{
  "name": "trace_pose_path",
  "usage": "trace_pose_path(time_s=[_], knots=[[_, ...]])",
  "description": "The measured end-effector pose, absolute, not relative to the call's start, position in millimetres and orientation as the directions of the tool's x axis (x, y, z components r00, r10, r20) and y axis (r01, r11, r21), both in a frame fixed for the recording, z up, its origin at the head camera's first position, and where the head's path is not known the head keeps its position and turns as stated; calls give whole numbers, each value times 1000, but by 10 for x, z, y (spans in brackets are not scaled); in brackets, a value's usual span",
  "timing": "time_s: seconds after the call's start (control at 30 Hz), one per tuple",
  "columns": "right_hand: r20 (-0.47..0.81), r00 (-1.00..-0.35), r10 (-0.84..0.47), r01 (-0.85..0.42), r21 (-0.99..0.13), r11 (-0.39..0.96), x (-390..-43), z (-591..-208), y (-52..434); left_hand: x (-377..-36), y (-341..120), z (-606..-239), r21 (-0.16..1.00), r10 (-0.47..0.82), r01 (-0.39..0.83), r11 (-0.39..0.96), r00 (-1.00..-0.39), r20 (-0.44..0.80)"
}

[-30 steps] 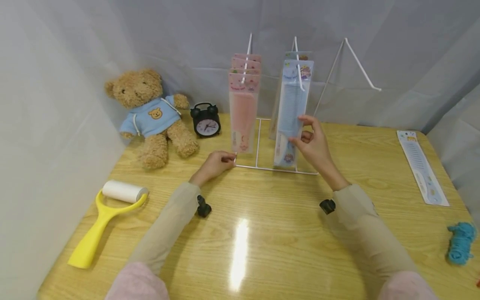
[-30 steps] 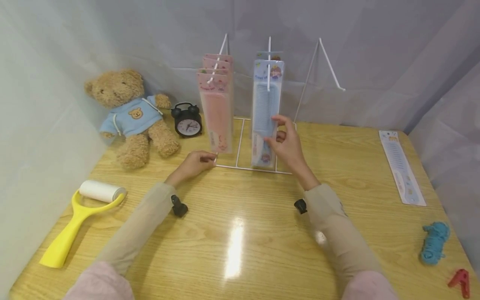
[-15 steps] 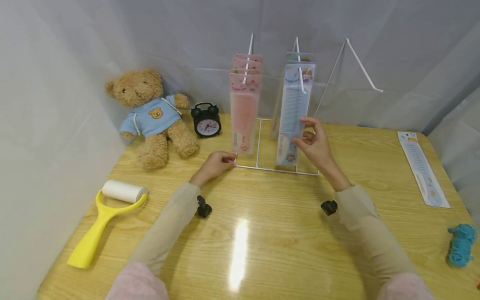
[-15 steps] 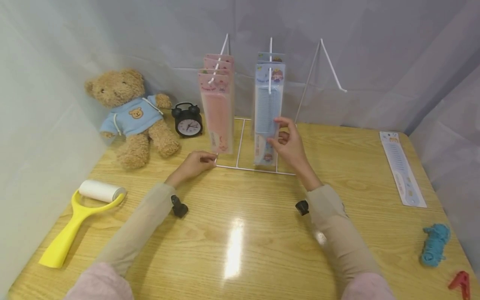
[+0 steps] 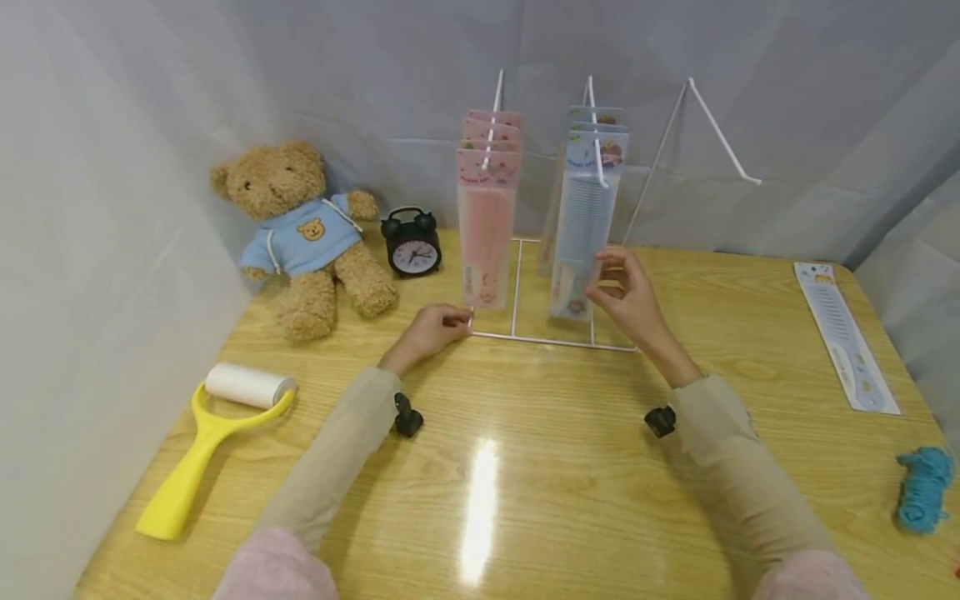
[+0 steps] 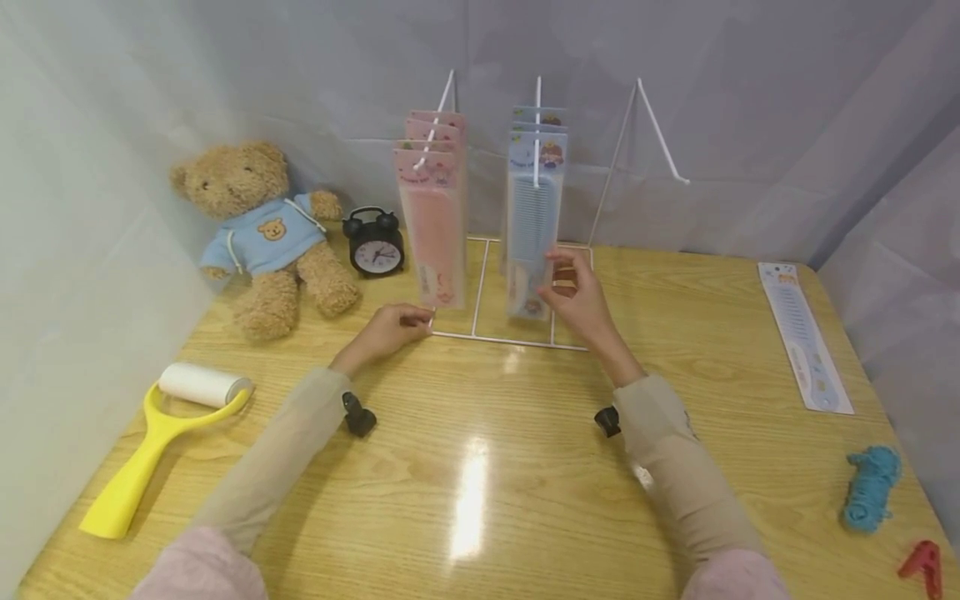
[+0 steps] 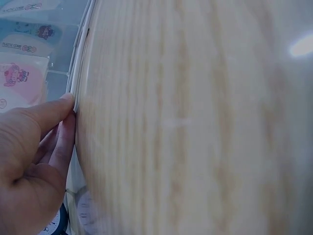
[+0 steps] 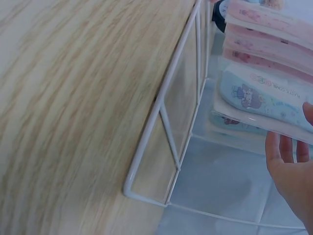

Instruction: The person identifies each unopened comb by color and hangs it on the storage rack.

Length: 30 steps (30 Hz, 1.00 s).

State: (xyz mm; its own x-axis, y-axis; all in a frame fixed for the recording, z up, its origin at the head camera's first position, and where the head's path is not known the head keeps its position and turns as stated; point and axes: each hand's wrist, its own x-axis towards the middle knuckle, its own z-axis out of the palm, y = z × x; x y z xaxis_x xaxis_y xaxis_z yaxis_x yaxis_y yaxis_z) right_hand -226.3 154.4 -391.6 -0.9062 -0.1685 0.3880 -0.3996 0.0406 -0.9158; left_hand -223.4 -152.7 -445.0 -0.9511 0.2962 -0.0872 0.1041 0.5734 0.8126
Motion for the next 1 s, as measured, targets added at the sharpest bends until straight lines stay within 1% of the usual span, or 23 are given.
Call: trace_pose_path(time_s=[0.3,0.4,0.47,0.63,0.87,1.0], knots=[[357,-921,-153,-378,-916,133,-2258,-3956,1633,-2222,-1535,-4465,813,295,111,572,-952,-78],[337,-929,-152,-362,-912,192,-2241,-3965,1692,-2223,-1533,-4461,812,292,110,574,-953,-77],[312,-936,-160,-345,-903,255,-2219,-3976,1752,-2226,-1530,-4457,811,292,112,574,-953,-76],[247,-956,-156,-288,-881,374,-2137,-4029,1958,-2226,-1520,-4451,810,300,113,575,-951,-80],[184,-979,-88,-204,-881,428,-2026,-4104,2355,-2220,-1519,-4438,813,302,104,574,-949,-92],[175,-983,-52,-179,-869,461,-1975,-4127,2624,-2224,-1530,-4439,810,298,106,577,-951,-87]])
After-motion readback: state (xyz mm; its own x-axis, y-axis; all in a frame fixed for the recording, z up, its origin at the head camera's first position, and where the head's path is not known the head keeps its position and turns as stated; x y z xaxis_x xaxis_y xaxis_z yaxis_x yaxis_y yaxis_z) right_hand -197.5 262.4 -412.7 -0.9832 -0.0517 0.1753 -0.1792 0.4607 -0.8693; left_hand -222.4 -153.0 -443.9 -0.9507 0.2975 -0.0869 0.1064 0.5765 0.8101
